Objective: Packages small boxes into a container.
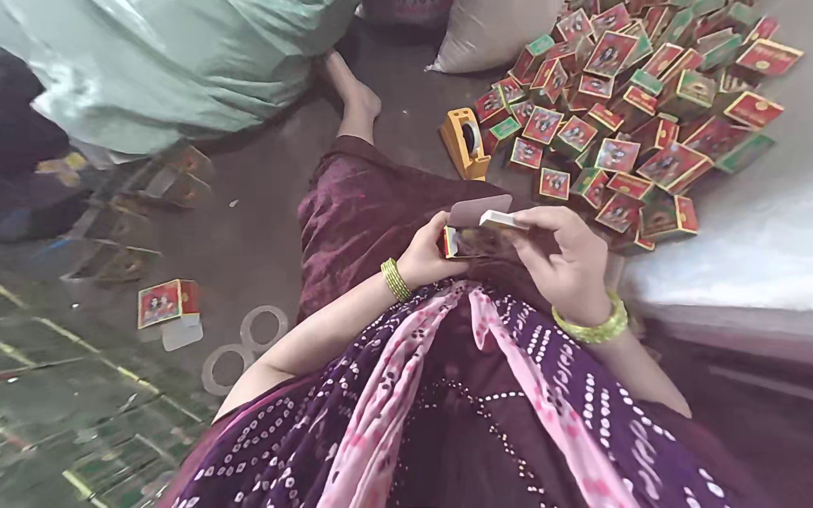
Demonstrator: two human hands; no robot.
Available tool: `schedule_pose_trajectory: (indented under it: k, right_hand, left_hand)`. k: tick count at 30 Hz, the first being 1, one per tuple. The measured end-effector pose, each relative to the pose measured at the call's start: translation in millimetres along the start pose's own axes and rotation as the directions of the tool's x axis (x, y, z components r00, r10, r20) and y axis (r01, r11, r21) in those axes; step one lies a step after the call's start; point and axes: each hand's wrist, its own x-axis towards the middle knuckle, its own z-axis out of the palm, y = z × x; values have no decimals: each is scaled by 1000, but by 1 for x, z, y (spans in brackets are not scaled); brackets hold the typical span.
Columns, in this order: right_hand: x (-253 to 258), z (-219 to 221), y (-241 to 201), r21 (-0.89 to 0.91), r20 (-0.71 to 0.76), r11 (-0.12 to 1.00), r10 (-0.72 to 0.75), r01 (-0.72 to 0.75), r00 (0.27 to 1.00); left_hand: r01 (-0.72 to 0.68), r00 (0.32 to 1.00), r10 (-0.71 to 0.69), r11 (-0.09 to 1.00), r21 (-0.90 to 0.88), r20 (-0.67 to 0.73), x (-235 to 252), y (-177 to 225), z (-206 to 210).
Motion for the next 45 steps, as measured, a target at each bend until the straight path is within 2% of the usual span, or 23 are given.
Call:
schedule_pose_trajectory:
  k: [3,7,9,11,13,15,17,19,21,24,29,31,33,38,39,42,45]
  right_hand:
    - [-7,9,3,1,35,998,61,-61,998]
    - [-15,16,10,141,23,978,149,-151,989]
    - [-15,22,7,168,72,950,255,-264,964]
    - [-15,36,3,277,140,885,348,-374,927]
    - [-15,51,3,322,191,849,376,-419,907]
    - [-14,63,4,186,215,907,337,-378,916]
    - [-12,70,0,-35,230,947,320,-321,919]
    - [-11,75,-4,-225,252,929,346,-293,904]
    - [-11,80,-2,-311,274,896,404,-317,873]
    - [-9,84,6,-253,311,892,441,-374,842]
    - [-10,86,13,-130,283,903,429,-409,858]
    - [-13,86,15,-54,215,904,426,-425,879]
    - [-15,88,14,-22,75,913,409,-408,910]
    - [-14,85,3,-251,-44,910,331,-331,943]
    - [-10,83,4,-254,-51,911,324,-326,945]
    - [-7,77,10,-102,14,921,379,-376,925]
    - [-9,78,11,-162,78,932,340,-324,937]
  left_hand:
    - [-7,1000,7,999,50,14,-2,-19,-6]
    - [81,997,-82,993,86,15,-1,-30,-9]
    - [119,993,-119,982,147,-5,2,-30,-9]
    - [139,990,-138,963,233,-21,6,-31,-7]
    - [155,987,-157,935,320,-18,9,-28,-5]
    - [180,982,-187,901,395,-22,10,-24,-5]
    - [177,984,-174,880,441,-48,10,-23,-6]
    - [171,985,-151,866,470,-81,11,-21,-7]
    - [162,987,-134,843,512,-91,10,-20,-8]
    - [52,998,-21,815,577,-61,9,-22,-6]
    - [2,1000,16,810,587,-25,7,-21,-5]
    - [9,999,10,819,573,-31,7,-19,-5]
    - [7,999,23,830,557,-46,8,-17,-5]
    - [-73,992,118,832,550,-48,7,-21,-7]
    - [-71,990,125,832,551,-61,7,-24,-7]
    - [-23,996,68,847,532,-65,7,-23,-9]
    - [-2,999,21,863,505,-32,8,-24,-9]
